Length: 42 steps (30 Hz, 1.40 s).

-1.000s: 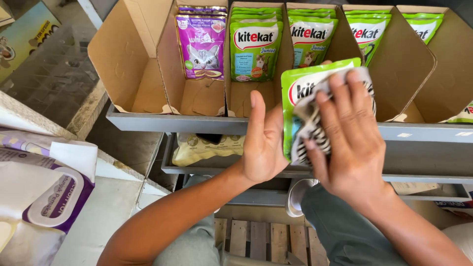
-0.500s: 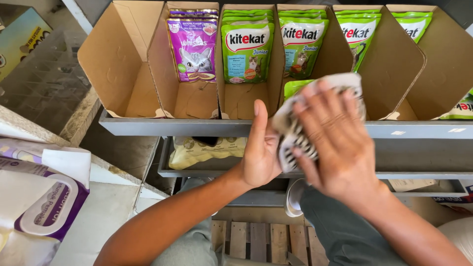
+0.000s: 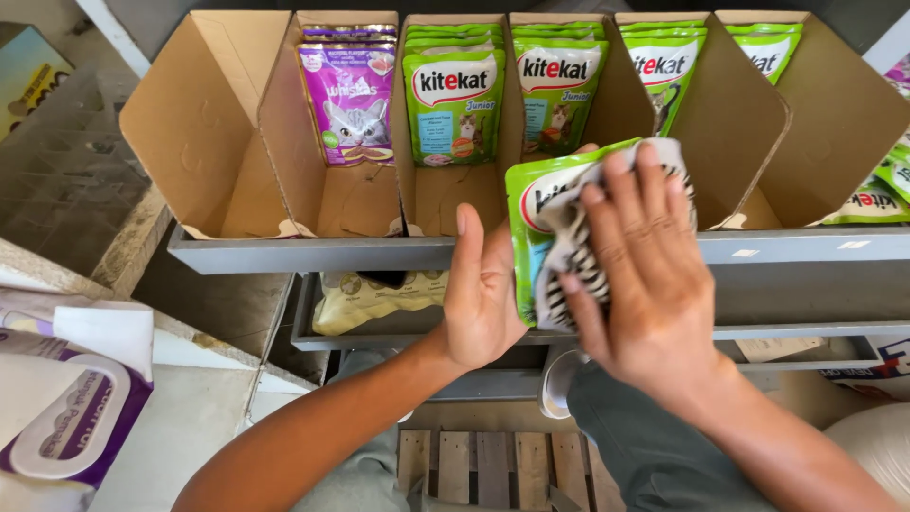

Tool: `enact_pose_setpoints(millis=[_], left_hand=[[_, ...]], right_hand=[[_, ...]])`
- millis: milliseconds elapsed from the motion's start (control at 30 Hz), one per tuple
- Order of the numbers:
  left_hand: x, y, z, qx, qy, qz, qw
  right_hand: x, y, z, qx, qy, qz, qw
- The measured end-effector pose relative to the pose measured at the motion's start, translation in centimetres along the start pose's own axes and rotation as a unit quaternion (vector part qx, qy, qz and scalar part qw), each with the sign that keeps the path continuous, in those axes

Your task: Wiping individual cat food pouches with a cloth and placing them on a retail shelf.

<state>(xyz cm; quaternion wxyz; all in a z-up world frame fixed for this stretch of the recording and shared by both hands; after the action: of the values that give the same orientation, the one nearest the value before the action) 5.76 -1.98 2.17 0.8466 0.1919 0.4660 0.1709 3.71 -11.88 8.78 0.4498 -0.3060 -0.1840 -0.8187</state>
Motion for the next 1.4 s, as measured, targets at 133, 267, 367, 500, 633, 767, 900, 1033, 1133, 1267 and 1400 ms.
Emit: enact_pose_setpoints(millis=[133,267,367,500,633,767,900,1033,1133,1267,1400], left_hand=[[-1.0,0.6,0.3,0.010,0.006,0.017,1.000],[-0.5,-0.2,0.0,0.003,-0.028,0.025,0.999],[1.4,-1.1,-0.4,0.008,-0.005,-0.009,1.000],[1.0,-1.2,-0.3,-0.006,-0.033,-0.008,0.999],[1.8,-1.6,-0.6,-0.009,-0.022,0.044,0.999],[1.8,-2.1,-0.6,0.016,-0.004,0.020,1.000],[1.8,-2.5,-0.9,0.044,0.018,0.043,0.998],[3.0,-2.4,-1.1,0.030,0.041,0.040,0.998],[1.9,-2.0,-1.1,0.012,0.001,0.037,0.999],[2.6,-1.5,-0.8,0.017,0.047,0.089,0.995],[2.1,-1.6,-0.9,-0.026,-0.001,0.019,0.999]], right_hand=[[0.3,0.7,0.5,-0.004,-0.021,0.007,1.000],[0.2,0.7,0.3,-0.011,0.009,-0.003,1.000],[-0.7,-0.6,0.3,0.042,-0.038,-0.006,0.998],[-0.9,0.8,0.5,0.014,-0.031,0.001,0.999],[-0.6,0.0,0.3,0.019,-0.026,-0.009,0.999],[-0.5,-0.1,0.4,0.050,-0.044,-0.004,0.998],[-0.3,0.1,0.3,0.027,-0.015,0.000,1.000],[-0.8,-0.9,0.2,0.079,-0.059,0.006,0.995],[-0.5,0.3,0.3,0.023,-0.024,-0.003,0.999],[-0.4,-1.4,0.7,0.058,-0.051,-0.005,0.997],[-0.5,0.5,0.6,0.030,-0.044,-0.009,0.999]])
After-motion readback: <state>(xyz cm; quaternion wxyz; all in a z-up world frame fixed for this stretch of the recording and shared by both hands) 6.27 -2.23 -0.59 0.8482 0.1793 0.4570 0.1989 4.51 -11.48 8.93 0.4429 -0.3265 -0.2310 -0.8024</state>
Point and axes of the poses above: each hand's wrist, its own z-axis towards the middle knuckle, its own x-axis out of the back of the hand, y = z × x, the point moved 7 cm from there along z, towards the middle knuckle, and after that the axes turned 2 degrees about -x, right-handed, at the moved point
